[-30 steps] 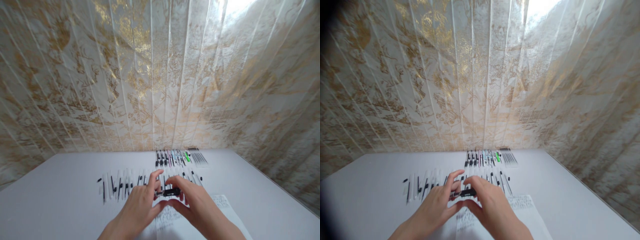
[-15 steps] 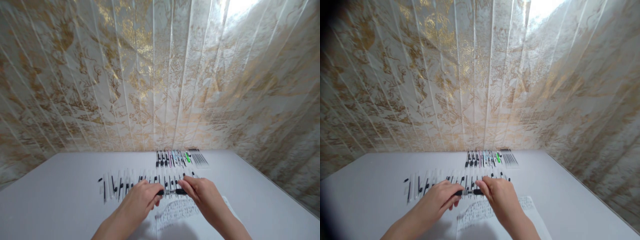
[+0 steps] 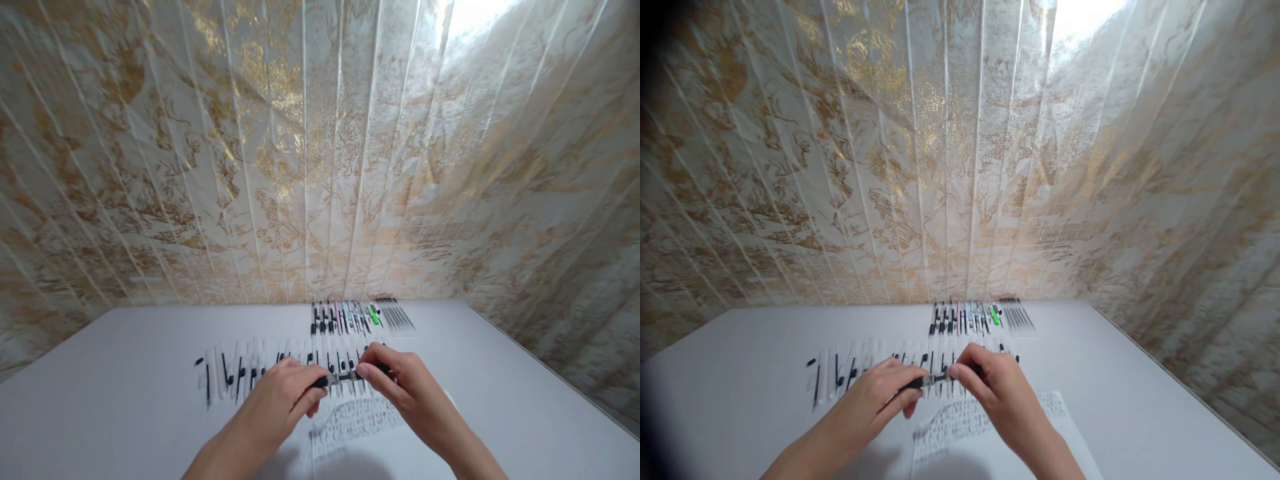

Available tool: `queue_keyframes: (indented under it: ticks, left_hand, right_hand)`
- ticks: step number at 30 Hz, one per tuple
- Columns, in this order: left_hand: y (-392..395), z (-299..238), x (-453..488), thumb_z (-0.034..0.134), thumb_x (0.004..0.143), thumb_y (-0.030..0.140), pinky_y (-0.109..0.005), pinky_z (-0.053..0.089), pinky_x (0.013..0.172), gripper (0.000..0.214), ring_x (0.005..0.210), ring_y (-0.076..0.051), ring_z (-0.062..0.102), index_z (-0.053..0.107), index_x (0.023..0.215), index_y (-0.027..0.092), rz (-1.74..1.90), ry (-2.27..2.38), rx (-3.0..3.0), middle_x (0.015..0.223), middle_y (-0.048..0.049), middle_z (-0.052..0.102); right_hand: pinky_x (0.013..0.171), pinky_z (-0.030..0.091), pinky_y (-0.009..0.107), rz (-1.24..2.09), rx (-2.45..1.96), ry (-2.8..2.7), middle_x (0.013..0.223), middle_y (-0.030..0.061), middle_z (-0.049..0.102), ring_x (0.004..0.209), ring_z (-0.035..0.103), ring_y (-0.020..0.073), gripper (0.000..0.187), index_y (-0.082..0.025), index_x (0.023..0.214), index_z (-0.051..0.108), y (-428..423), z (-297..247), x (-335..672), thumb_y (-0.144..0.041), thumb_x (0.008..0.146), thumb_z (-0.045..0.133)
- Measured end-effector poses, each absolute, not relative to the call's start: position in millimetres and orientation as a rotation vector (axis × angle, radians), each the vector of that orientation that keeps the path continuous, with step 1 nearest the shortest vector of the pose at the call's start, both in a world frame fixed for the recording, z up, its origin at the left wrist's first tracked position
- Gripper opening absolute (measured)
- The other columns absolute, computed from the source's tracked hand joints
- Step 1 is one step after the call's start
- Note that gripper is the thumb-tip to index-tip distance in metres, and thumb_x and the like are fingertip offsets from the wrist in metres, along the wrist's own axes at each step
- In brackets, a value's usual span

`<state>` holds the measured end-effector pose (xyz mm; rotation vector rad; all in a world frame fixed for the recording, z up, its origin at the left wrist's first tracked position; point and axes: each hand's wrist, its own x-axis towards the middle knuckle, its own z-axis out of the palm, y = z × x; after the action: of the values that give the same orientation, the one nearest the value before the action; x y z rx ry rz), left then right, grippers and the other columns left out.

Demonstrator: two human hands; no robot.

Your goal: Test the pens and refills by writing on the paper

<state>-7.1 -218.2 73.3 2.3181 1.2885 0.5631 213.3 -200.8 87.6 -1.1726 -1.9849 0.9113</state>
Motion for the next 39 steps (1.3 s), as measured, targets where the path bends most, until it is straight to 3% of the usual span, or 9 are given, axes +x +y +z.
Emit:
queue_keyframes:
  ticks: [6, 10, 12, 15, 20, 25, 31, 36, 39]
  left_hand:
    - [-228.8, 68.5, 12.2, 0.042, 0.096, 0.033, -0.028, 0.038, 0.079, 0.03, 0.08, -0.018, 0.057, 0.059, 0.075, 0.02, 0.691, 1.258, 2.153, 0.07, 0.0017, 0.067]
    - [-239.5, 57.8, 27.4, 0.038, 0.096, 0.043, -0.029, 0.043, 0.078, 0.034, 0.066, -0.016, 0.06, 0.06, 0.093, 0.018, 0.711, 1.018, 1.792, 0.059, 0.0026, 0.065]
    - [-244.6, 53.7, 30.7, 0.034, 0.096, 0.049, -0.031, 0.044, 0.082, 0.044, 0.072, -0.017, 0.063, 0.062, 0.094, 0.015, 0.687, 0.824, 1.606, 0.064, -0.0014, 0.068]
    - [-248.8, 46.0, 29.8, 0.028, 0.097, 0.052, -0.035, 0.04, 0.091, 0.053, 0.088, -0.02, 0.063, 0.064, 0.094, 0.013, 0.692, 0.699, 1.429, 0.08, -0.0093, 0.073]
    - [-249.3, 24.9, 25.8, 0.033, 0.095, 0.053, -0.033, 0.041, 0.078, 0.051, 0.08, -0.019, 0.064, 0.059, 0.108, 0.011, 0.763, 0.684, 1.256, 0.091, -0.0128, 0.074]
    - [-250.3, 2.4, 28.7, 0.048, 0.087, 0.058, -0.032, 0.04, 0.075, 0.052, 0.074, -0.018, 0.062, 0.06, 0.105, 0.01, 0.803, 0.654, 1.222, 0.082, -0.0111, 0.073]
    - [-249.8, -2.2, 31.4, 0.057, 0.085, 0.049, -0.035, 0.042, 0.085, 0.039, 0.075, -0.018, 0.064, 0.061, 0.101, 0.013, 0.842, 0.649, 1.215, 0.084, -0.0069, 0.069]
    - [-255.9, -17.9, 18.7, 0.049, 0.091, 0.043, -0.032, 0.046, 0.083, 0.029, 0.093, -0.022, 0.063, 0.061, 0.102, 0.019, 0.805, 0.948, 1.744, 0.098, -0.0069, 0.068]
    - [-260.0, -46.3, 5.3, 0.054, 0.089, 0.046, -0.033, 0.045, 0.087, 0.033, 0.106, -0.025, 0.06, 0.057, 0.112, 0.023, 0.86, 1.074, 2.445, 0.116, -0.0078, 0.065]
  right_hand:
    - [0.043, 0.039, 0.02, 1.241, -0.969, -1.652, 0.067, -0.0048, 0.05, 0.052, 0.047, 0.0102, 0.038, -0.021, 0.11, 0.049, -200.9, 84.0, 200.9, -0.048, 0.086, 0.058]
    - [0.045, 0.04, 0.02, 1.102, -1.055, -1.643, 0.075, -0.0048, 0.05, 0.051, 0.044, 0.0091, 0.053, -0.025, 0.132, 0.032, -205.1, 78.1, 200.1, -0.044, 0.089, 0.055]
    - [0.043, 0.038, 0.02, 1.046, -1.119, -1.655, 0.07, -0.0068, 0.046, 0.048, 0.04, 0.009, 0.056, -0.024, 0.136, 0.029, -205.9, 73.5, 203.3, -0.043, 0.09, 0.053]
    - [0.042, 0.035, 0.021, 0.962, -1.219, -1.673, 0.066, -0.0071, 0.043, 0.047, 0.039, 0.0098, 0.055, -0.021, 0.136, 0.033, -204.1, 65.3, 207.3, -0.045, 0.09, 0.052]
    - [0.04, 0.032, 0.021, 0.943, -1.286, -1.652, 0.064, -0.0071, 0.043, 0.045, 0.038, 0.0098, 0.054, -0.018, 0.132, 0.039, -198.5, 52.5, 206.1, -0.048, 0.089, 0.05]
    - [0.039, 0.03, 0.021, 0.973, -1.301, -1.664, 0.054, -0.0095, 0.036, 0.041, 0.036, 0.0094, 0.046, -0.016, 0.117, 0.053, -197.6, 43.0, 201.3, -0.05, 0.087, 0.052]
    - [0.035, 0.03, 0.018, 1.286, -1.212, -1.349, 0.055, -0.0103, 0.039, 0.038, 0.033, 0.0068, 0.063, -0.021, 0.132, 0.046, -214.5, 36.4, 190.5, -0.054, 0.08, 0.061]
    - [0.038, 0.024, 0.018, 1.426, -1.277, -1.505, 0.045, -0.006, 0.043, 0.039, 0.036, 0.0063, 0.047, -0.012, 0.086, 0.069, -232.4, 25.6, 203.0, -0.058, 0.08, 0.059]
    - [0.041, 0.035, 0.02, 1.358, -1.299, -1.421, 0.063, 0.0051, 0.063, 0.054, 0.054, 0.0143, 0.052, -0.014, 0.092, 0.067, -240.5, 21.0, 216.9, -0.062, 0.083, 0.051]
